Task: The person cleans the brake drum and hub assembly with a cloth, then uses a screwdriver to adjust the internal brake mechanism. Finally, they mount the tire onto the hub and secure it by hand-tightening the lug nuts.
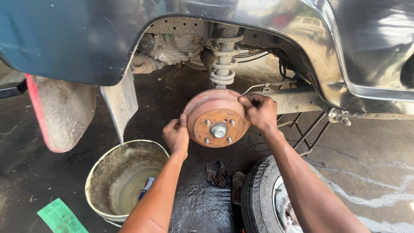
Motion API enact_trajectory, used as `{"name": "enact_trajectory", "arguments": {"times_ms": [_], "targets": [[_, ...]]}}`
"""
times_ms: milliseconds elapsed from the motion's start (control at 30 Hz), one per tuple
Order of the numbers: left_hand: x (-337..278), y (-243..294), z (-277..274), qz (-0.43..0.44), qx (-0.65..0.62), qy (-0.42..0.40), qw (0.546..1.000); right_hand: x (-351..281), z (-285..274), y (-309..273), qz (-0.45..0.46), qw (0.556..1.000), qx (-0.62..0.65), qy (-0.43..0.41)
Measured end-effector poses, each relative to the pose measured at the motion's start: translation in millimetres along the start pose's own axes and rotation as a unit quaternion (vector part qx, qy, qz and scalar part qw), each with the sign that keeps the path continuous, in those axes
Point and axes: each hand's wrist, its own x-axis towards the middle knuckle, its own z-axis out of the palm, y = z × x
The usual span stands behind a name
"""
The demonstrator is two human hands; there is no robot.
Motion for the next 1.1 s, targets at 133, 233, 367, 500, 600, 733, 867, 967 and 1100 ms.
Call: {"name": "enact_trajectory", "arguments": {"times_ms": [133,233,367,500,600,733,867,967,1100], "targets": [[-1,21,4,0.036,0.119,0.055,0.991,-3,0,16,-0.01,0.998,-0.024,0.055],[10,52,14,0.15,0.153,0.033,0.976,-8,10,51,0.057,0.996,-0.025,0.068],[15,108,51,0.272,0.264,-0.073,0.922,-31,20,110,0.099,0.985,-0.114,-0.083],[1,145,84,0.234,0.258,-0.19,0.918,-16,27,145,0.014,0.939,-0.319,-0.124],[1,126,58,0.385,0.166,-0.001,0.908,13,-2,122,0.079,0.956,-0.273,-0.07],[-1,40,8,-0.054,-0.063,0.043,0.996,16,-15,31,-0.026,0.998,-0.049,-0.021],[5,-34,5,-0.202,-0.139,-0.018,0.969,-2,-5,-12,0.039,0.997,-0.062,-0.024],[0,-31,9,-0.159,-0.141,0.024,0.977,-4,0,-10,0.037,0.996,-0.076,0.01],[-6,17,10,-0.137,-0.047,0.075,0.987,-6,13,31,-0.014,0.994,-0.072,0.085]]}}
